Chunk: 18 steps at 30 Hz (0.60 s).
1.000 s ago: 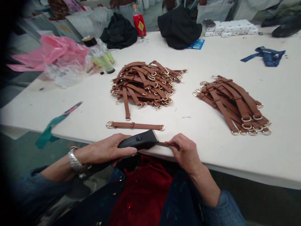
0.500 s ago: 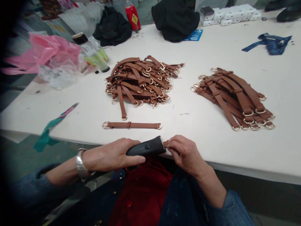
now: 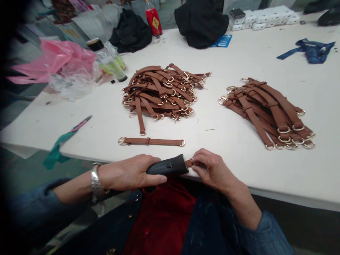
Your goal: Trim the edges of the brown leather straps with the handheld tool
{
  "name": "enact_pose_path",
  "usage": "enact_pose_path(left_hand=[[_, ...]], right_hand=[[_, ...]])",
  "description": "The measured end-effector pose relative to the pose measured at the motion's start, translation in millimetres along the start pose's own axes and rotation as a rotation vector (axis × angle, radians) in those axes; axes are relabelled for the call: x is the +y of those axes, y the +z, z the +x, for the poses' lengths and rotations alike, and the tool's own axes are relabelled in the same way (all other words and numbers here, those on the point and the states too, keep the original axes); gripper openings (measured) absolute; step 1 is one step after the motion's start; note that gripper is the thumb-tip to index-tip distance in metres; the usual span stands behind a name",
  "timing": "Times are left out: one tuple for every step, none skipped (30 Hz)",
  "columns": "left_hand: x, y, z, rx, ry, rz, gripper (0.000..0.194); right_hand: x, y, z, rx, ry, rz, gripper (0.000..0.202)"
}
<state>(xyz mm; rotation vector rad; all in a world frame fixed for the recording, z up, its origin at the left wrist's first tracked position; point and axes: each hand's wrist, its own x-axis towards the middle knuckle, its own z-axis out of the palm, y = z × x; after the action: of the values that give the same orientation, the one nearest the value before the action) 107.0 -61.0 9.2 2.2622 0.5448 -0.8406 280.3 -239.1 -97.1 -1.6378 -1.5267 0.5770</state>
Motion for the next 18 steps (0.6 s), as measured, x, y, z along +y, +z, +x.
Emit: enact_pose_path(left_hand=[[3.7,-0.2,2.7,0.004,0.001,0.003,0.05],[7.3,0.1,5.4,0.014,0.001,0.007,0.051],[10.2,1.0,7.6,0.028,0.002,0.009,0.052],[11.9,2.3,8.9,0.045,0.004,0.011,0.054],[12.4,3.9,9.0,0.064,0.008,0.011,0.054],[11.4,5.7,7.8,0.08,0.013,0.01,0.054],[9.2,7.3,5.4,0.087,0.015,0.012,0.053],[6.1,8.7,2.2,0.087,0.011,0.015,0.052],[2.6,9.6,-1.3,0.083,0.005,0.021,0.051],[-0.6,10.0,-4.5,0.076,-0.002,0.026,0.05],[-3.0,10.0,-6.9,0.07,-0.008,0.031,0.049],[-4.2,9.7,-8.1,0.066,-0.013,0.033,0.05],[-3.9,9.4,-7.9,0.064,-0.014,0.033,0.05],[-2.2,9.2,-6.3,0.066,-0.011,0.033,0.051],[0.7,9.2,-3.6,0.07,-0.007,0.033,0.052],[4.1,9.5,-0.3,0.079,-0.001,0.034,0.053],[7.4,10.1,3.2,0.091,0.005,0.034,0.054],[10.1,10.9,6.0,0.103,0.013,0.032,0.055]], right_hand=[[0.2,-1.9,0.9,-0.016,0.004,0.011,0.015],[0.2,-3.8,1.9,-0.029,0.013,0.018,0.014],[0.0,-5.6,3.1,-0.036,0.028,0.021,0.013],[-0.5,-7.1,4.4,-0.039,0.05,0.02,0.013],[-1.4,-8.1,5.8,-0.04,0.077,0.015,0.012],[-2.5,-8.7,7.3,-0.043,0.106,0.006,0.012],[-3.8,-8.7,8.8,-0.049,0.135,-0.005,0.011],[-5.3,-8.4,10.4,-0.055,0.168,-0.016,0.011],[-6.7,-7.9,12.0,-0.056,0.204,-0.028,0.01],[-7.9,-7.2,13.7,-0.058,0.242,-0.039,0.01],[-9.0,-6.7,15.5,-0.059,0.278,-0.047,0.011],[-9.8,-6.3,17.3,-0.062,0.31,-0.05,0.012],[-10.4,-6.3,19.2,-0.07,0.339,-0.048,0.013],[-10.7,-6.5,21.1,-0.086,0.363,-0.042,0.014],[-10.9,-7.1,22.9,-0.105,0.384,-0.038,0.014],[-10.9,-7.8,24.6,-0.124,0.402,-0.044,0.014],[-11.0,-8.6,26.0,-0.139,0.419,-0.059,0.015],[-11.1,-9.4,27.3,-0.15,0.433,-0.078,0.016]])
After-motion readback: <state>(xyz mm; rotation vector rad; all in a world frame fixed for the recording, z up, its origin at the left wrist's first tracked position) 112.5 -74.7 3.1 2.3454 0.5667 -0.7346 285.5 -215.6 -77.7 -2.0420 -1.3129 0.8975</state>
